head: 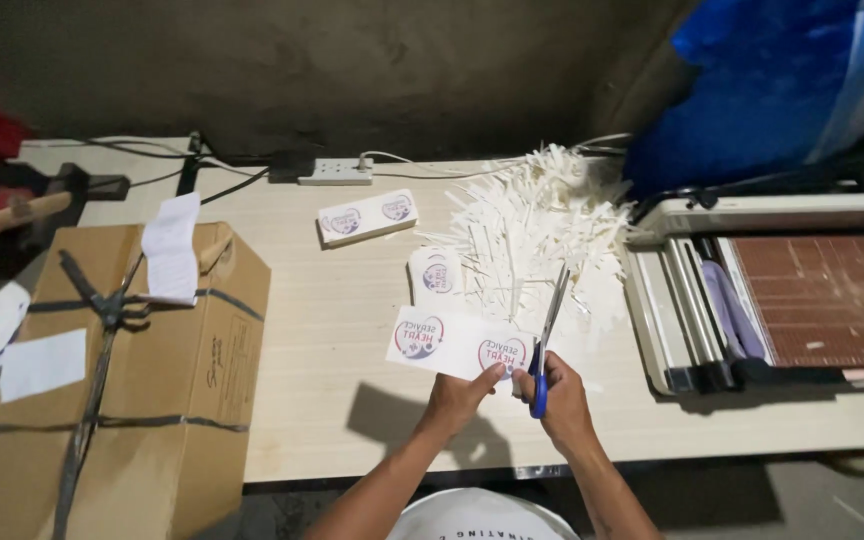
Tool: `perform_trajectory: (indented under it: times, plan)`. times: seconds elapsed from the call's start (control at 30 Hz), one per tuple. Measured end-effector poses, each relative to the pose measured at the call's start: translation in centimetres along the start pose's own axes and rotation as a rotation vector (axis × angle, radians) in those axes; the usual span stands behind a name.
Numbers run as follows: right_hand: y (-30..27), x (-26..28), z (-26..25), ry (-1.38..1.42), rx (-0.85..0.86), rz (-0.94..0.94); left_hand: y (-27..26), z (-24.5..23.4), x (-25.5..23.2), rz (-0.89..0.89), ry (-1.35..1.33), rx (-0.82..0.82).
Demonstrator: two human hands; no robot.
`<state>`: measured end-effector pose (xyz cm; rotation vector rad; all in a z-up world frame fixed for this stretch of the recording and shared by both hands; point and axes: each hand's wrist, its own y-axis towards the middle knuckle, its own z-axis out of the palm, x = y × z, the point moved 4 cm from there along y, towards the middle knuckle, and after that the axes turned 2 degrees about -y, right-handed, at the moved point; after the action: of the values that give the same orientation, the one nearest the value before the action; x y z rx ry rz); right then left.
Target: The person uses blue-handled scissors to cut a sheet of paper printed with multiple circular logos into individual pieces. They repeatedly pick up the paper, cut along the lines, and place the cut pieces onto a pile on the table.
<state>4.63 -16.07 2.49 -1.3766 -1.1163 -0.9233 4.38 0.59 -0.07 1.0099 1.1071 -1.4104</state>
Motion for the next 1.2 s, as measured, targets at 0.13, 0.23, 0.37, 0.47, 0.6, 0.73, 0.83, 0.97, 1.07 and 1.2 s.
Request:
perform_trajectory:
  times: [0.13, 0.23, 0.37, 0.47, 0.6, 0.73, 0.83, 0.97, 1.07, 1.2]
  plan:
    - [0.4, -0.2, -1.1, -0.033, -0.052, -0.019, 0.7, 0.8, -0.7, -0.022, 0.025, 0.073]
    - [1.5, 0.3, -1.6, -0.05, -0.01, -0.072, 1.4, 1.7, 0.0, -0.052, 0.002, 0.107]
    - [2.8, 0.7, -3.4, -0.077, 0.007, -0.087, 2.4, 3.6, -0.2, -0.057, -0.074, 0.098]
    - [4.5, 1.2, -3.7, -0.119, 0.033, -0.096, 3.4, 3.9, -1.6, -0.015, -0.065, 0.043]
    - [6.1, 3.2, -3.4, 0.095, 0.102, -0.035, 5.2, 3.2, -2.5, 0.011, 0.116, -0.106]
    - [6.9, 1.4, -3.6, 0.102, 0.238, -0.087, 6.4, 2.1, -5.8, 0.06, 0.227, -0.251]
    - [6.1, 0.7, -3.1, 0.026, 0.299, 0.01, 6.7, 1.6, -8.1, 0.095, 0.21, -0.328]
    - [4.6, 1.7, -2.7, -0.048, 0.365, 0.058, 7.2, 1.8, -9.8, 0.195, 0.16, -0.327]
    - [3.7, 2.5, -2.3, -0.039, 0.421, 0.067, 7.2, 2.2, -10.4, 0.242, 0.12, -0.327]
    - [3.4, 2.8, -2.0, -0.108, 0.432, 0.103, 7.4, 2.9, -10.5, 0.218, 0.153, -0.353]
